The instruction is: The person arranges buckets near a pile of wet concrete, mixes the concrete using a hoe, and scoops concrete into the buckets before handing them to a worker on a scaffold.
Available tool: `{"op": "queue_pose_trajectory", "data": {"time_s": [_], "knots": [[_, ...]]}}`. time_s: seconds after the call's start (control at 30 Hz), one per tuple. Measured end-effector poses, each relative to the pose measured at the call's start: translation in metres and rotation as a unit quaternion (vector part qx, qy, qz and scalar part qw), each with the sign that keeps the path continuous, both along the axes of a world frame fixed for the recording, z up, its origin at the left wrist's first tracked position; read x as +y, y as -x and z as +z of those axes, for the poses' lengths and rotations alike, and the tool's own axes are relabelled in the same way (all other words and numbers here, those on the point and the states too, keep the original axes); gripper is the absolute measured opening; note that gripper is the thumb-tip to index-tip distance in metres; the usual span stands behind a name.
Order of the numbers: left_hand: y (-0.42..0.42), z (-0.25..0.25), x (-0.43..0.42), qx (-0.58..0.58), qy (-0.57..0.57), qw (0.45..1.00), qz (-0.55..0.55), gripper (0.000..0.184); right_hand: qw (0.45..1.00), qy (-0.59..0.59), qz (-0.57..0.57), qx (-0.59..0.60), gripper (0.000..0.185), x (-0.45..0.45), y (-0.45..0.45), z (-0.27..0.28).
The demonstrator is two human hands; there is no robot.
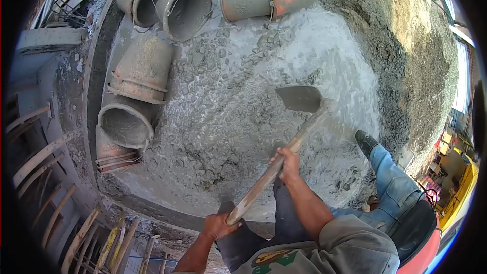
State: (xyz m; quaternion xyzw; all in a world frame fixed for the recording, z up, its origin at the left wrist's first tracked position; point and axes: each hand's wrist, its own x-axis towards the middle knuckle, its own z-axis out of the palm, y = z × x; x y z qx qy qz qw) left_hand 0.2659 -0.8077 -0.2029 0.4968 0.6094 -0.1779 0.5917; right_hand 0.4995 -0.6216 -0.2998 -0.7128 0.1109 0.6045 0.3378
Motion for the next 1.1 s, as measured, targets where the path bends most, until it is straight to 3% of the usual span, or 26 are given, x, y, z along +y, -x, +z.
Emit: {"op": "queue_pose_trajectory", "data": {"time_s": [0.1,0.17,0.23,0.33,0.5,0.53,0.6,0.7,0.83,0.87,0.9,1.0,1.1], "knots": [[-0.056,-0.108,0.17,-0.055,-0.196,0.979,-0.015,0.048,0.987,-0.14,-0.046,-0.059,0.017,0.148,-0.099,-0.064],[-0.08,-0.13,0.275,-0.059,-0.208,0.976,-0.033,0.046,0.976,-0.201,-0.056,-0.06,0.015,0.237,-0.135,-0.093],[-0.087,-0.132,0.319,-0.049,-0.224,0.973,-0.028,0.048,0.981,-0.191,-0.021,-0.027,0.016,0.289,-0.139,-0.136],[-0.057,-0.125,0.284,-0.02,-0.171,0.984,0.045,0.049,0.988,-0.133,0.062,-0.043,0.022,0.297,-0.067,-0.151],[-0.007,-0.075,0.183,0.012,-0.128,0.978,0.165,0.053,0.979,-0.081,0.173,-0.07,0.03,0.241,0.042,-0.127],[0.007,-0.066,0.156,0.023,-0.12,0.976,0.18,0.053,0.972,-0.083,0.204,-0.085,0.022,0.219,0.072,-0.118],[0.037,-0.058,0.112,0.024,-0.115,0.969,0.218,0.055,0.967,-0.087,0.223,-0.083,0.019,0.176,0.117,-0.125],[0.053,-0.031,0.03,0.039,-0.085,0.958,0.272,0.056,0.959,-0.065,0.264,-0.075,0.021,0.112,0.166,-0.093],[0.081,0.01,-0.09,0.076,-0.031,0.931,0.356,0.056,0.946,0.016,0.322,-0.044,0.034,-0.025,0.241,-0.11],[0.085,0.015,-0.122,0.072,0.001,0.91,0.407,0.057,0.902,0.028,0.424,-0.069,0.042,-0.07,0.253,-0.16],[0.085,0.023,-0.15,0.099,0.038,0.906,0.41,0.058,0.886,0.03,0.459,-0.056,0.042,-0.112,0.266,-0.17],[0.062,0.057,-0.219,0.154,0.088,0.919,0.353,0.059,0.885,0.112,0.453,0.01,0.041,-0.198,0.265,-0.122],[0.033,0.11,-0.227,0.137,0.164,0.922,0.323,0.058,0.895,0.16,0.413,0.059,0.028,-0.231,0.233,-0.055]]}}
